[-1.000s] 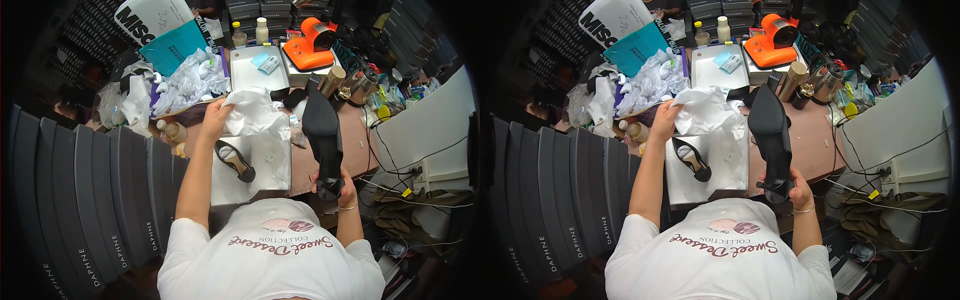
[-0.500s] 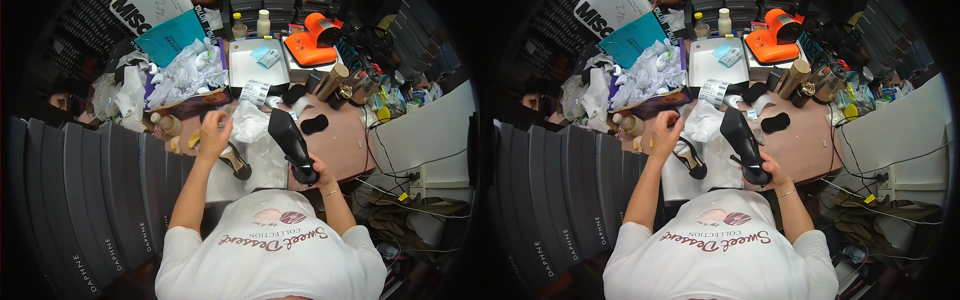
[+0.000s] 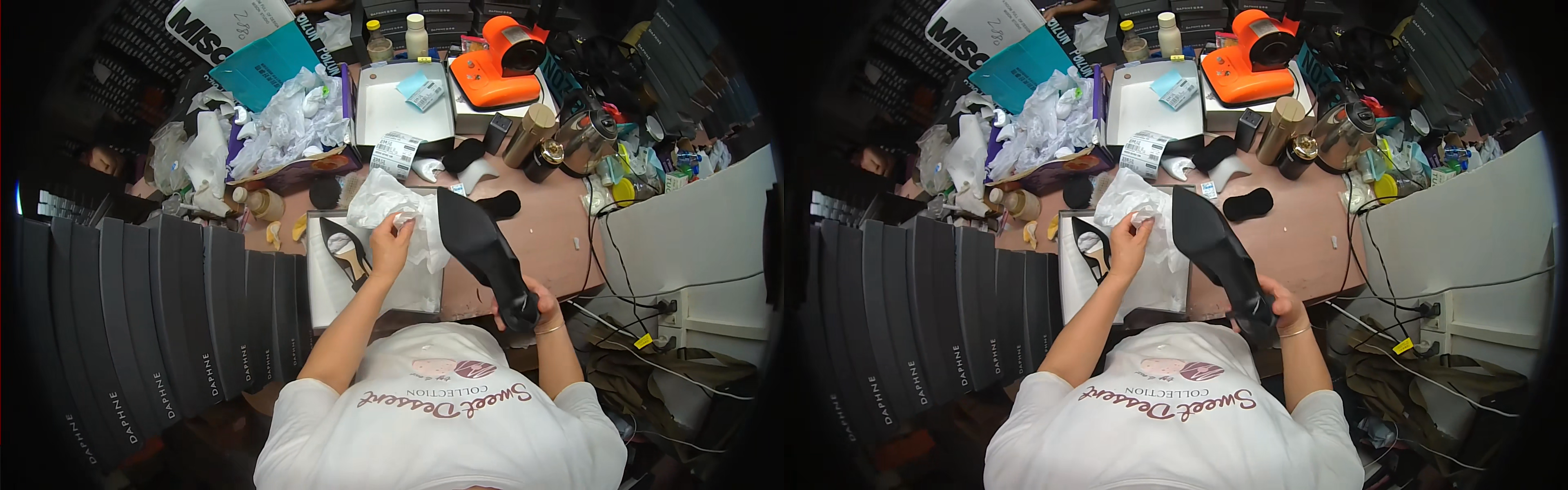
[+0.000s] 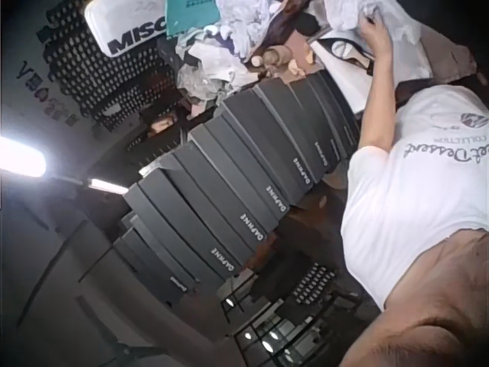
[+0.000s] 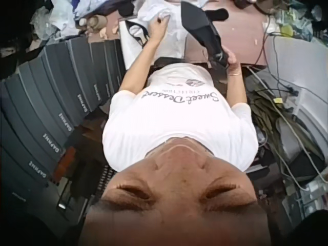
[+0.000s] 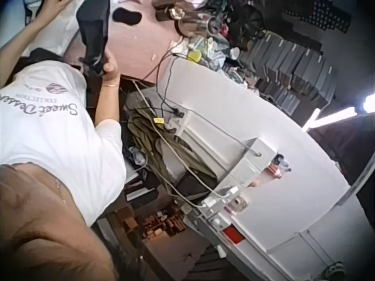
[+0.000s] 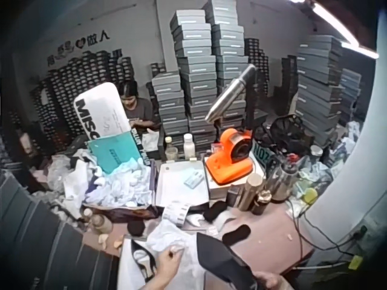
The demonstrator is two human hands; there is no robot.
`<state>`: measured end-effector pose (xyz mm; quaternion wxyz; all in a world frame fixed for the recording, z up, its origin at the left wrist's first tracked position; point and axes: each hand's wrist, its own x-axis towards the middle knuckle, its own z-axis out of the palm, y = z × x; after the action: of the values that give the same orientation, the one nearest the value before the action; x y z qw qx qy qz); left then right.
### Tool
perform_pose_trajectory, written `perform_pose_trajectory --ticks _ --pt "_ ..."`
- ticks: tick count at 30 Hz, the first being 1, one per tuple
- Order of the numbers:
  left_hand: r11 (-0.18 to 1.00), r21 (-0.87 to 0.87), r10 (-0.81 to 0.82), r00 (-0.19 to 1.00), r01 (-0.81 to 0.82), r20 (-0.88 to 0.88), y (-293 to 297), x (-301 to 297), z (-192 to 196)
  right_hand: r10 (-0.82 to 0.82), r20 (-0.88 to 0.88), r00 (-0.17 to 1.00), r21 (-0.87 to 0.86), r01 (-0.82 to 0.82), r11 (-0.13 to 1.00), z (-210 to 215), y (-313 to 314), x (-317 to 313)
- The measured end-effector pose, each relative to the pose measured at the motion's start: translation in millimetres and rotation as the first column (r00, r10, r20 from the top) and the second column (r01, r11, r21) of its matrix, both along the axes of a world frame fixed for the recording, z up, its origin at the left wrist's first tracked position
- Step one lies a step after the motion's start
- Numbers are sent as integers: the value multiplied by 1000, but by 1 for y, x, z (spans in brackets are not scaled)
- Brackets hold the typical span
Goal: The person is inspecting, cleaning with a brush and sponge, and then packaging pairs of shoes into boxes with protective wrapping.
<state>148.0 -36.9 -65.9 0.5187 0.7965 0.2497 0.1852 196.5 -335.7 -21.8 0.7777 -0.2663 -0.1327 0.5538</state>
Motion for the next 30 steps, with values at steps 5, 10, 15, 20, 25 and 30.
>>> perform_pose_trajectory --ticks 5,10,15,20,25,30 --pt "962 -265 121 971 -63 208 -11 -3 30 266 171 949 -140 -243 960 29 -17 4" --pt "982 -188 52 971 -7 233 -29 -60 53 294 405 866 -415 -113 903 36 29 -25" --pt "968 121 -201 970 218 -135 36 -123 30 16 299 954 -350 95 932 19 32 -81" --pt "677 610 -525 851 411 9 5 -122 57 -34 283 959 -348 136 928 18 49 -134" --pt "898 51 -437 875 437 208 14 -109 40 -144 75 987 -193 156 969 15 49 -176" --pt "770 84 -638 765 632 91 -11 -102 70 -277 -191 942 18 286 958 -15 19 -207"
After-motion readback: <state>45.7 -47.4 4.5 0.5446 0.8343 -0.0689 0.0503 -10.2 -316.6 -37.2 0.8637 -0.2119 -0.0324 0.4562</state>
